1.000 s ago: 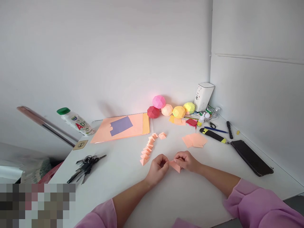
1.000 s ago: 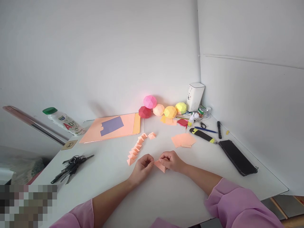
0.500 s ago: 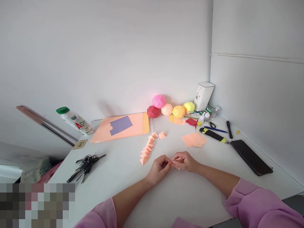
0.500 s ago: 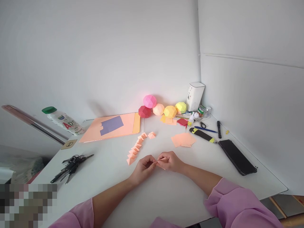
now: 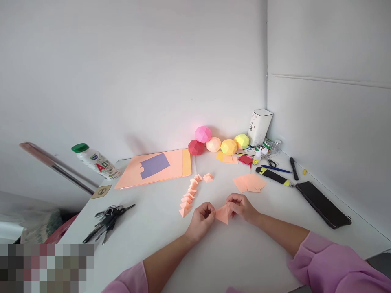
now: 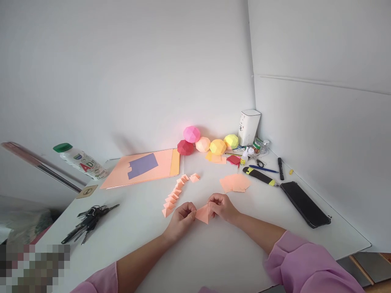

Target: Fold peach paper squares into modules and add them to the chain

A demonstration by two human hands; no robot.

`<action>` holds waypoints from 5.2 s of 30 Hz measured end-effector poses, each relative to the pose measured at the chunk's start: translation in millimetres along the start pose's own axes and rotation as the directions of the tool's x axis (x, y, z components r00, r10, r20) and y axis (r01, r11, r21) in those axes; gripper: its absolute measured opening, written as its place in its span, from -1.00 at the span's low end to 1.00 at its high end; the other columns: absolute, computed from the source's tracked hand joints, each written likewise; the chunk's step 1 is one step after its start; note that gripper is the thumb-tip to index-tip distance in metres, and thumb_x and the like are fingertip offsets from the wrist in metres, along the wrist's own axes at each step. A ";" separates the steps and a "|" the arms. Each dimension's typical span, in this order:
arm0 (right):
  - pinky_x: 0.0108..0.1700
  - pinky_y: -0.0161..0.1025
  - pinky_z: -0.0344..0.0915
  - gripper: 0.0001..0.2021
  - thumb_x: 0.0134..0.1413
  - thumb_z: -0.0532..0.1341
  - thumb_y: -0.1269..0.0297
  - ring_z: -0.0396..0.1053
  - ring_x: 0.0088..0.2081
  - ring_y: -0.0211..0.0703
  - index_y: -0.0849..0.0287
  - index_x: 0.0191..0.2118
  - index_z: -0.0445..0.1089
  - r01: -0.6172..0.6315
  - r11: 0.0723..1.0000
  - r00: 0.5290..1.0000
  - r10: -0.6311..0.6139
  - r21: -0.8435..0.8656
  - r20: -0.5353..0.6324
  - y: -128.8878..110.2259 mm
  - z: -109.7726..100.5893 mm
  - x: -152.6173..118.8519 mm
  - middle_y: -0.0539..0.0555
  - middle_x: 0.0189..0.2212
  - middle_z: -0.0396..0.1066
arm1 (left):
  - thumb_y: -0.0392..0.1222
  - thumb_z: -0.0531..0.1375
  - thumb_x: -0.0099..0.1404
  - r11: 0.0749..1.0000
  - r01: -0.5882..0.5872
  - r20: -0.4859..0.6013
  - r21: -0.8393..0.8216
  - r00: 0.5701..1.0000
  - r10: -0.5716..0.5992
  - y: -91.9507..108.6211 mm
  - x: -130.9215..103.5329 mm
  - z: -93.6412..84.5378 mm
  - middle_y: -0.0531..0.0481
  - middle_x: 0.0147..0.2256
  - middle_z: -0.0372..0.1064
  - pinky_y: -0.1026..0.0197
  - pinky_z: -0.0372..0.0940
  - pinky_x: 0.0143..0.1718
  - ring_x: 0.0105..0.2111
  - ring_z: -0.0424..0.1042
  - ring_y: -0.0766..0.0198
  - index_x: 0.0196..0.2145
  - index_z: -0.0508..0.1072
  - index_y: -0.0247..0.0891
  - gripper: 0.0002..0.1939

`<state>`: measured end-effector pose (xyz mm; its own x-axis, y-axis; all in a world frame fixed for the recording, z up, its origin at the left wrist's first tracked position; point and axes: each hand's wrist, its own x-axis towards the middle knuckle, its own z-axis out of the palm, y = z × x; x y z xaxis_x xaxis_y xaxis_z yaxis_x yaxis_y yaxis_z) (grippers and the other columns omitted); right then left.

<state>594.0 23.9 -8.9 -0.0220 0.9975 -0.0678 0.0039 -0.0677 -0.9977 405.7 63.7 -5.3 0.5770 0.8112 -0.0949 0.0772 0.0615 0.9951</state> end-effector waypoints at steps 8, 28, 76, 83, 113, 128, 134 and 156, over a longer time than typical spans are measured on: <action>-0.51 -0.33 0.25 -0.76 0.01 0.21 0.12 0.29 -0.58 -0.29 0.24 -0.38 0.36 0.037 0.999 0.993 -0.034 -0.028 0.111 -1.1 2.2 -0.6 -0.06 -0.62 0.31 | -0.02 0.14 0.15 1.000 0.016 -0.021 -0.007 1.000 -0.016 0.6 0.2 0.9 0.13 -0.58 0.15 0.32 0.08 -0.51 -0.57 0.15 0.38 -0.51 0.25 -0.25 -0.74; -0.52 -0.34 0.15 -0.71 0.02 0.20 0.09 0.18 -0.58 -0.37 0.23 -0.30 0.49 0.079 0.995 0.990 -0.071 -0.062 0.119 -1.7 -0.4 1.3 0.00 -0.49 0.30 | -0.06 0.14 0.21 0.974 -0.041 -0.093 -0.223 0.995 0.021 -5.4 3.6 1.2 0.13 -0.50 0.25 0.30 0.20 -0.39 -0.45 0.31 0.35 -0.20 0.18 -0.19 -0.73; -0.52 -0.35 0.16 -0.70 -0.16 0.33 0.11 0.18 -0.58 -0.35 0.20 -0.47 0.26 0.051 0.998 0.997 -0.052 0.020 0.056 2.1 -1.4 4.9 -0.08 -0.59 0.23 | -0.02 0.05 0.28 0.932 -0.239 0.058 0.273 0.971 0.232 -4.2 1.0 -0.9 0.00 -0.44 0.21 0.24 0.21 -0.36 -0.41 0.23 0.27 -0.17 0.49 -0.15 -0.70; -0.51 -0.34 0.20 -0.71 -0.14 0.32 0.11 0.19 -0.56 -0.35 0.20 -0.38 0.32 0.047 0.998 0.997 -0.049 0.034 0.063 0.5 -0.6 5.4 -0.06 -0.56 0.26 | -0.01 0.05 0.27 0.936 -0.226 0.067 0.268 0.974 0.216 -1.7 1.0 -1.8 0.01 -0.46 0.20 0.26 0.20 -0.40 -0.45 0.21 0.30 -0.27 0.51 -0.18 -0.70; -0.51 -0.33 0.18 -0.77 -0.11 0.30 0.14 0.20 -0.58 -0.35 0.22 -0.45 0.38 0.065 0.998 0.995 -0.065 0.003 0.071 1.4 -3.3 6.3 -0.03 -0.51 0.31 | -0.07 0.07 0.24 0.948 -0.197 0.042 0.251 0.980 0.192 -3.7 1.0 -0.5 0.04 -0.51 0.12 0.28 0.15 -0.46 -0.50 0.15 0.33 -0.41 0.51 -0.23 -0.72; -0.50 -0.33 0.13 -0.77 0.03 0.20 0.13 0.18 -0.58 -0.36 0.21 -0.42 0.39 0.088 0.996 0.992 -0.088 -0.002 0.086 -2.6 -2.4 2.2 -0.03 -0.52 0.26 | -0.09 0.07 0.23 0.948 -0.187 0.036 0.257 0.982 0.184 -0.4 0.8 -0.1 0.05 -0.53 0.11 0.28 0.14 -0.48 -0.51 0.13 0.33 -0.43 0.51 -0.24 -0.74; -0.50 -0.34 0.12 -0.76 0.15 0.07 0.09 0.20 -0.56 -0.30 0.18 -0.30 0.30 0.137 0.989 0.986 -0.131 -0.057 0.103 -2.6 -0.7 -3.2 -0.07 -0.61 0.20 | -0.11 0.07 0.22 0.955 -0.161 0.032 0.248 0.987 0.158 0.0 0.2 -0.5 0.06 -0.52 0.13 0.29 0.13 -0.48 -0.52 0.13 0.35 -0.43 0.50 -0.23 -0.76; -0.53 -0.36 0.31 -0.79 0.07 0.18 0.18 0.38 -0.58 -0.29 0.24 -0.34 0.42 0.139 0.977 0.985 -0.120 -0.160 0.121 0.0 4.1 -4.8 0.00 -0.55 0.36 | 0.03 0.17 0.16 0.998 -0.057 0.012 0.030 0.998 0.057 1.9 1.0 0.9 0.07 -0.52 0.30 0.31 0.18 -0.47 -0.50 0.26 0.35 -0.46 0.36 -0.28 -0.71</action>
<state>590.0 19.0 -8.6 -0.1434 0.9882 0.0530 0.1610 0.0761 -0.9840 407.1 64.1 -3.6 0.5905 0.8061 -0.0384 0.0681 -0.0024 0.9977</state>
